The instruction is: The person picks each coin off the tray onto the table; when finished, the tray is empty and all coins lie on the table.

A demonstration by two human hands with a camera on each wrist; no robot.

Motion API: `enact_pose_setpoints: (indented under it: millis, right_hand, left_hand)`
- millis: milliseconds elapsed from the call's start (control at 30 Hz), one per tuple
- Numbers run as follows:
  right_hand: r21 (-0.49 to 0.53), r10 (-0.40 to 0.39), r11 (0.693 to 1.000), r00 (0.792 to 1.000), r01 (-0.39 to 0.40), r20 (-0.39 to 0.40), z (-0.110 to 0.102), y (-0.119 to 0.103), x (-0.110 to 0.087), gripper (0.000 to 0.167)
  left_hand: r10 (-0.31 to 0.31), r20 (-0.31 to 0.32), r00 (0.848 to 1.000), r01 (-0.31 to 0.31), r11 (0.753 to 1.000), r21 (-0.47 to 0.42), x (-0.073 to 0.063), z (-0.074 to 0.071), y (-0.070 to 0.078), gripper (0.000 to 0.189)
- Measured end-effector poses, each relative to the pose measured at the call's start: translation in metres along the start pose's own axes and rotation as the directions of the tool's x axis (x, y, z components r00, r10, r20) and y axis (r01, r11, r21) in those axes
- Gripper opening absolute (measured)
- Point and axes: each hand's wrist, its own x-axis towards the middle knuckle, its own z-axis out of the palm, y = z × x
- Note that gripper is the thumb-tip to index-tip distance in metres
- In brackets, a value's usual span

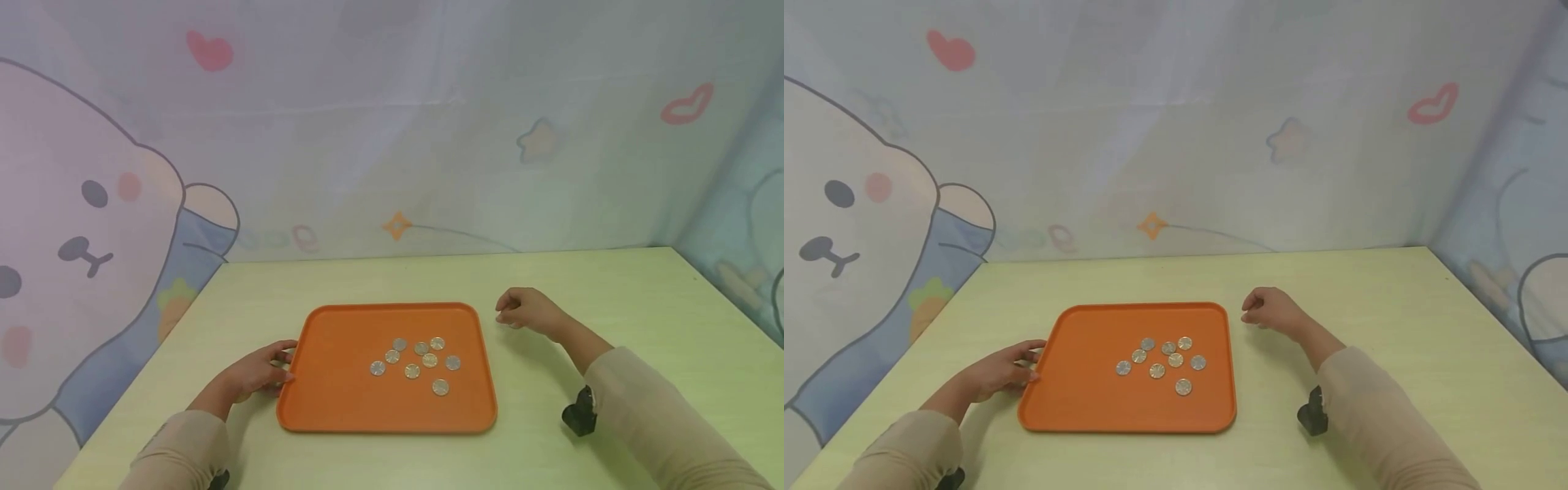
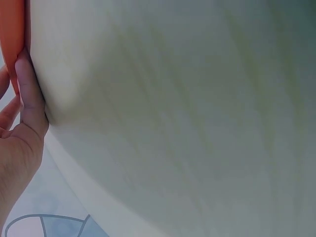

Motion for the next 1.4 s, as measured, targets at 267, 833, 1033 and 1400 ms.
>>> enact_pose_setpoints:
  millis: [267,833,1033,1400]
  right_hand:
    - [0.003,-0.010,1.000,1.000,0.010,0.014,0.012,-0.011,-0.004,0.024]
    - [0.049,-0.049,0.998,0.996,0.045,0.068,0.037,-0.024,-0.006,0.024]
    - [0.015,-0.047,0.999,0.996,0.046,0.074,0.046,-0.024,-0.005,0.021]
    - [0.027,-0.096,0.995,0.988,0.093,0.123,0.059,-0.024,-0.007,0.021]
  left_hand:
    - [-0.004,0.002,1.000,0.004,1.000,-0.003,0.000,-0.001,0.001,0.063]
    - [-0.004,-0.004,1.000,0.004,1.000,-0.015,0.000,-0.002,0.001,0.063]
    - [0.001,-0.002,1.000,-0.001,1.000,-0.010,0.000,-0.001,0.001,0.063]
    - [-0.010,-0.008,1.000,0.010,1.000,-0.011,0.000,0.000,-0.001,0.063]
